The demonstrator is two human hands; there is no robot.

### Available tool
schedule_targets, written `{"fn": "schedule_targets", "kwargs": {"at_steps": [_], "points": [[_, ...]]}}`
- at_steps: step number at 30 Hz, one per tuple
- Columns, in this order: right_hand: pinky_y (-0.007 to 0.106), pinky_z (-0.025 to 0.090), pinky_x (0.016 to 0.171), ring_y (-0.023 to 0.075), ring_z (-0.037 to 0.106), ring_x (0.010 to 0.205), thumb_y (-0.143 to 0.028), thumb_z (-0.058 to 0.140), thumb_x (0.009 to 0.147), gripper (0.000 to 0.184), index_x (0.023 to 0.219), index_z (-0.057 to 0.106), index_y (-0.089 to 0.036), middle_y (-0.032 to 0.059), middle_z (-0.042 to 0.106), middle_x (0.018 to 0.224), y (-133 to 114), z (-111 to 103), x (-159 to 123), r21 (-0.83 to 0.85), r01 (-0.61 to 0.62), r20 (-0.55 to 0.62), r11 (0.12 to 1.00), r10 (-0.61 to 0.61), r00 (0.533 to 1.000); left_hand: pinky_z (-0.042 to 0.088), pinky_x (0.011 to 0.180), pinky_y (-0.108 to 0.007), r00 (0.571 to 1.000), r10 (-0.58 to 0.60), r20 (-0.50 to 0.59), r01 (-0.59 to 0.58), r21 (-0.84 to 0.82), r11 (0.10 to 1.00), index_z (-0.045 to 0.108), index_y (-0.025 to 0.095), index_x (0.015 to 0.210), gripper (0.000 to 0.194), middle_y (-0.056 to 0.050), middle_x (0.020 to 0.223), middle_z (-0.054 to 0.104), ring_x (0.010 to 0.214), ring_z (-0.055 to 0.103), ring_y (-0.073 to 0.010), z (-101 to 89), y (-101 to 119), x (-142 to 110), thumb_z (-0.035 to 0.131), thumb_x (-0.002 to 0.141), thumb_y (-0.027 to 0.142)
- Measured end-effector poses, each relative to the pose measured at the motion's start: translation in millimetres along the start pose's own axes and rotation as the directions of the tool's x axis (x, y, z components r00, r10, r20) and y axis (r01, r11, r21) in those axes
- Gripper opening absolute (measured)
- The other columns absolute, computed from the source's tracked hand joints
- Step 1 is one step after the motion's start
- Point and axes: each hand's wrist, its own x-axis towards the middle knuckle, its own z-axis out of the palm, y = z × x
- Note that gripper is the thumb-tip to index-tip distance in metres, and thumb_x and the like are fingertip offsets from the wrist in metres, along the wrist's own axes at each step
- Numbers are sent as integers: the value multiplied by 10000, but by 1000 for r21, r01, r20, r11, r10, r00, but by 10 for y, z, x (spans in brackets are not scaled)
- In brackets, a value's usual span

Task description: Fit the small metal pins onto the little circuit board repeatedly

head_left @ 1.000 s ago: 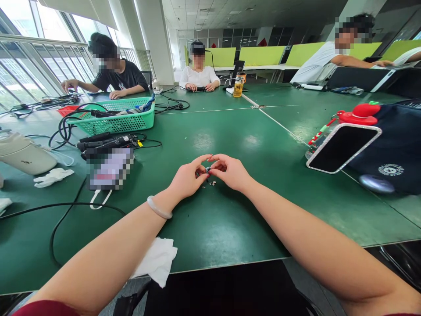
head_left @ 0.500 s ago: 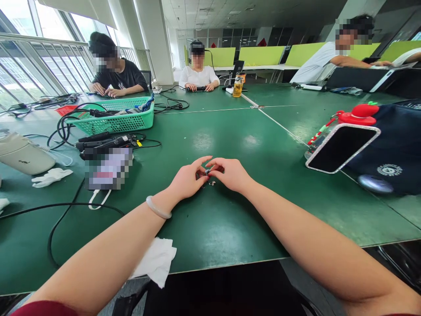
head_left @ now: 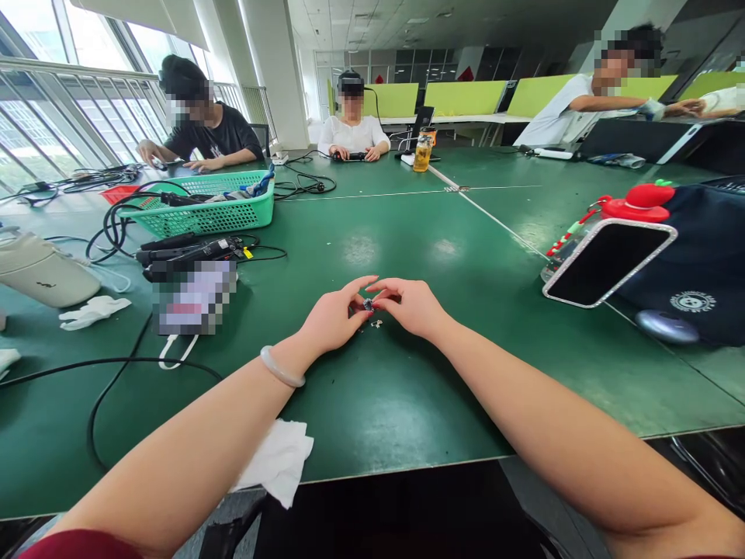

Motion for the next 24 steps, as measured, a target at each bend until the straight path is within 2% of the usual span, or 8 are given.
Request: {"fn": "schedule_targets", "kwargs": {"at_steps": [3, 8, 15, 20, 24], "points": [[288, 501, 802, 125, 662, 743, -143, 585, 791, 245, 1018, 659, -197, -2, 717, 793, -5, 4, -2, -58, 25, -1, 998, -25, 1000, 480, 757, -295, 1000, -6, 2, 6, 17, 1000, 425, 248, 1342, 561, 23, 785, 663, 673, 611, -132, 1, 6, 3, 547, 797, 201], [287, 498, 833, 123, 666, 787, -147, 588, 791, 264, 1040, 655, -202, 7, 722, 871, 21, 33, 5, -22, 41, -12, 999, -41, 999, 481, 751, -285, 1000, -9, -1, 9, -29, 1000, 429, 244, 1343, 571, 31, 784, 656, 651, 598, -119, 4, -19, 12, 560, 789, 199], [283, 502, 779, 123, 651, 721, -158, 599, 792, 249, 1029, 660, -203, -2, 717, 803, -20, 43, -12, -13, 36, -71, 999, -36, 997, 485, 712, -273, 999, -44, 5, 44, -163, 986, 420, 248, 1348, 599, 34, 778, 661, 655, 609, -118, -2, -44, 14, 577, 772, 200], [286, 492, 762, 127, 639, 706, -148, 588, 796, 221, 991, 664, -215, -8, 711, 775, -68, 58, -27, -92, 72, -120, 993, -83, 989, 484, 711, -275, 999, -32, -2, 32, -161, 986, 419, 251, 1348, 602, 30, 773, 657, 666, 612, -121, 4, -60, 19, 575, 770, 199], [282, 487, 746, 126, 623, 694, -154, 580, 795, 220, 992, 662, -208, 1, 703, 775, -98, 64, -39, -114, 71, -116, 991, -84, 990, 487, 706, -271, 999, -32, -3, 31, -157, 987, 424, 240, 1342, 592, 26, 776, 657, 667, 613, -119, -5, -33, 17, 569, 770, 196]]}}
